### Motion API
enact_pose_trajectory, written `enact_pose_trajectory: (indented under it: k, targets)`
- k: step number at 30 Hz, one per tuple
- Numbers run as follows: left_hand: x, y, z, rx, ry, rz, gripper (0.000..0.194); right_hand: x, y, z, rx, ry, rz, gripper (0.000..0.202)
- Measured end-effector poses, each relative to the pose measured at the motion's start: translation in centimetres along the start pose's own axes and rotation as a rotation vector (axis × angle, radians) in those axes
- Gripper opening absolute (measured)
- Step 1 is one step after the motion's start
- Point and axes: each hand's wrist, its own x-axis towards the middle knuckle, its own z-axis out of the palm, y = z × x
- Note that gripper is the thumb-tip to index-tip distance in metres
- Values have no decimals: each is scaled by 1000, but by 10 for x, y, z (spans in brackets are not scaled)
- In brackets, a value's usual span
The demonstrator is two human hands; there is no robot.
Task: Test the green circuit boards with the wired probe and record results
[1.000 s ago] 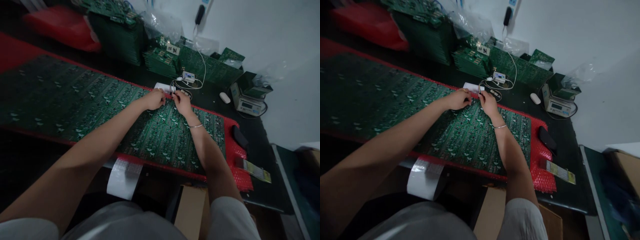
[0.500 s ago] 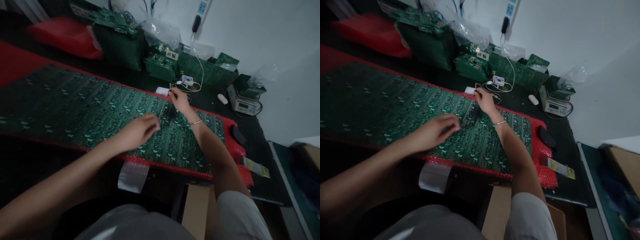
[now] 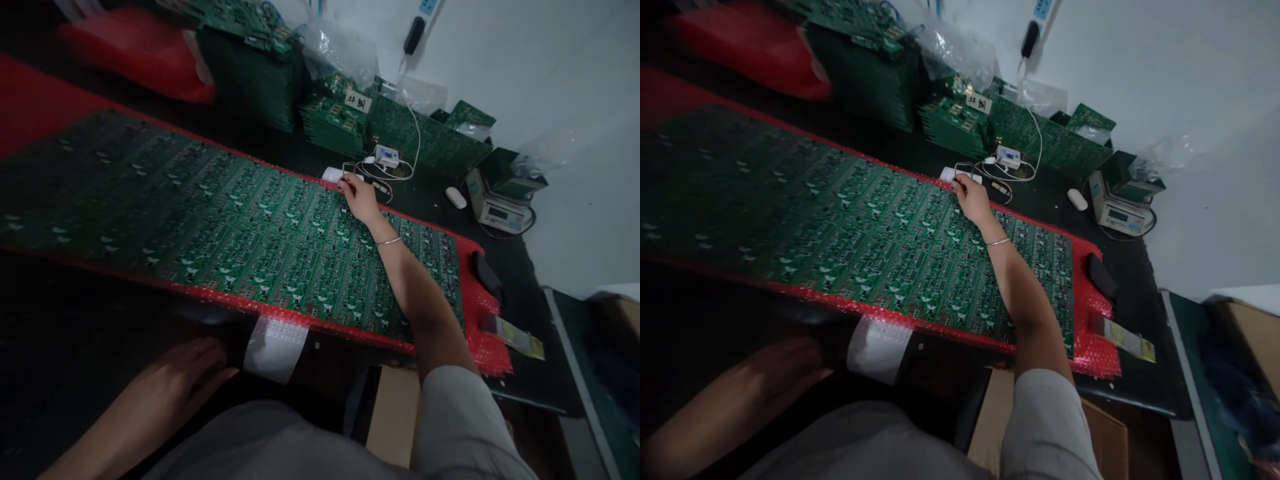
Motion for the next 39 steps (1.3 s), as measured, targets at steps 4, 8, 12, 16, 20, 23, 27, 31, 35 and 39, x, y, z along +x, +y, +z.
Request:
enact_pose_trajectory:
  k: [4, 8, 12, 16, 20, 23, 27, 31, 35, 39]
  targets:
    - [10, 14, -2, -46, 72, -31, 24, 0, -1, 1, -27, 15, -22, 25]
    - [9, 6, 8, -34, 103, -4, 21, 0, 4, 3, -97, 23, -58, 30]
    - [13, -4, 19, -20, 163, 34, 24, 0, 16, 7, -95, 38, -84, 35]
    - [17, -10, 29, -43, 136, 84, 22, 1, 28, 9, -53, 48, -118, 45]
    - [19, -9, 34, -55, 120, 94, 20, 1, 30, 7, -39, 50, -139, 52]
    - [20, -7, 35, -51, 103, 101, 18, -1, 27, 6, -37, 58, -160, 57]
    - [20, -10, 39, -67, 133, 103, 20, -1, 26, 5, -30, 55, -167, 61]
    - [20, -9, 42, -69, 184, 125, 18, 0, 30, 7, -30, 42, -147, 57]
    - [21, 4, 31, -114, 177, 92, 20, -1, 29, 9, -40, 63, -119, 48]
    - [48, 15, -2, -222, 121, 71, 19, -1, 23, 12, -51, 68, -86, 39]
